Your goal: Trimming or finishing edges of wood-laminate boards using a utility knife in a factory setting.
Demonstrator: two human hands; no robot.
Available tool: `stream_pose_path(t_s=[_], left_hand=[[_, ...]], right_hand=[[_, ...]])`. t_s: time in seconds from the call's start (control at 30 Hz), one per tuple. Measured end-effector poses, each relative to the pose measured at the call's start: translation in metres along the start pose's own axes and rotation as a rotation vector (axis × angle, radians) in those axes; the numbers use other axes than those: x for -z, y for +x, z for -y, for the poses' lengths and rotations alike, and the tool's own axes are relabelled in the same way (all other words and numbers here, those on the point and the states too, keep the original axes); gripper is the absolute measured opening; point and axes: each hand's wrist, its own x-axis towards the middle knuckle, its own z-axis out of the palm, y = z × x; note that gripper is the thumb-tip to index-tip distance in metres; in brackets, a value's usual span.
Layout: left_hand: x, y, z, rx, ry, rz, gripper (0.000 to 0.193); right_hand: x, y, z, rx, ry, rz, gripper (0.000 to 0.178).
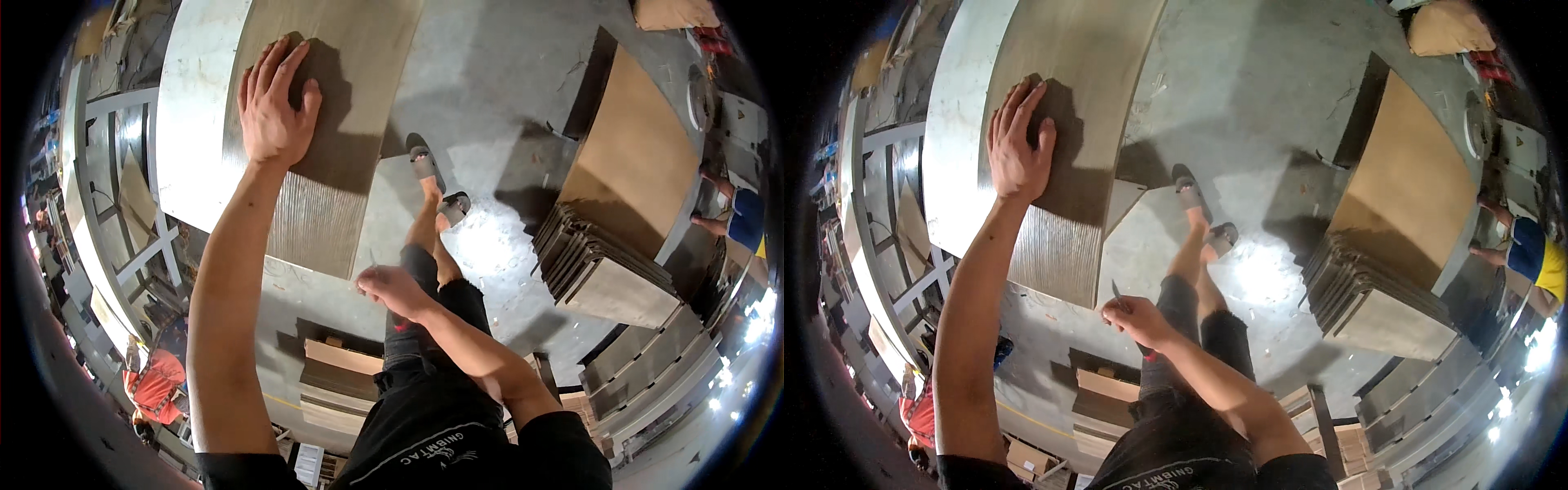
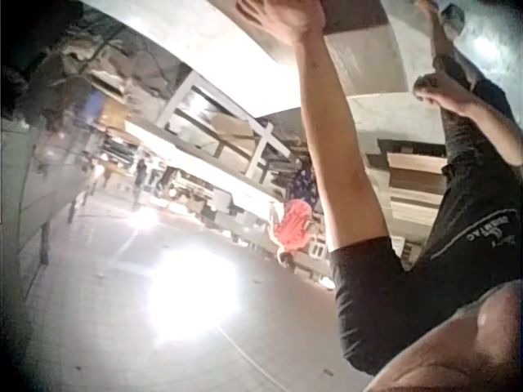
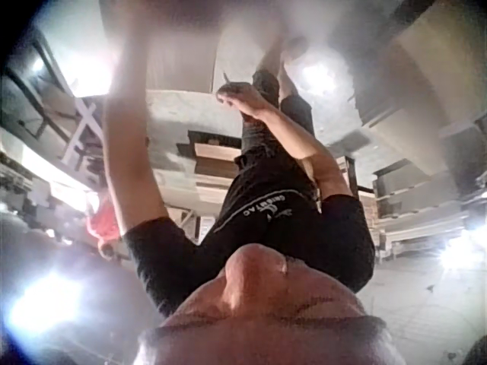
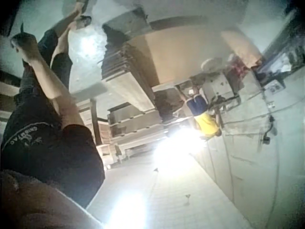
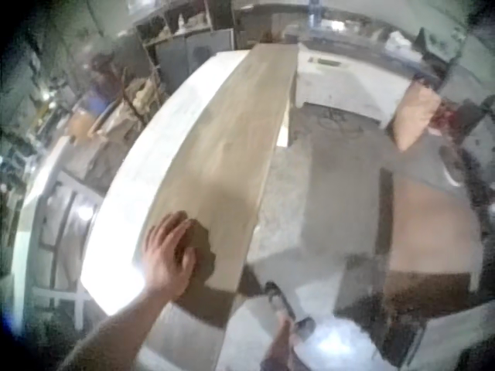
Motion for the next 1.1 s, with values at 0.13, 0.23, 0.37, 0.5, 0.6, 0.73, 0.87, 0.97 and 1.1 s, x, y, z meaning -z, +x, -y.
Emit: stream_pose_path(t_s=[0.13,0.23,0.37,0.5,0.6,0.73,0.87,0.97,1.1], left_hand=[[0.004,0.008,-0.014,-0.001,0.014,0.028,0.051],[0.007,0.009,-0.018,0.04,-0.017,0.049,0.053],[0.024,0.007,-0.016,0.085,0.04,0.098,0.055],[0.027,0.0,-0.021,0.087,0.064,0.131,0.056],[0.025,0.002,-0.047,0.183,0.055,0.176,0.058],[0.009,-0.028,-0.078,0.362,0.009,0.165,0.067],[0.002,-0.045,-0.143,0.437,-0.177,0.22,0.074],[-0.006,-0.044,-0.181,0.297,-0.588,0.4,0.071],[0.045,0.001,-0.256,0.453,-1.541,0.53,0.05]], right_hand=[[0.032,-0.031,0.01,-0.018,0.013,-0.104,0.023],[0.058,-0.059,0.02,0.019,0.131,-0.309,0.022],[0.08,-0.125,0.066,0.142,0.345,-0.39,0.015],[0.083,-0.185,0.108,0.228,0.48,-0.449,0.016],[0.121,-0.183,0.081,0.368,0.399,-0.476,0.016],[0.107,-0.19,0.116,0.465,0.135,-0.532,0.041],[0.114,-0.186,0.146,0.534,-0.256,-0.5,0.042],[0.137,-0.142,0.173,0.567,-0.439,-0.413,0.033],[0.147,-0.104,0.234,0.617,-0.467,-0.384,0.032]])
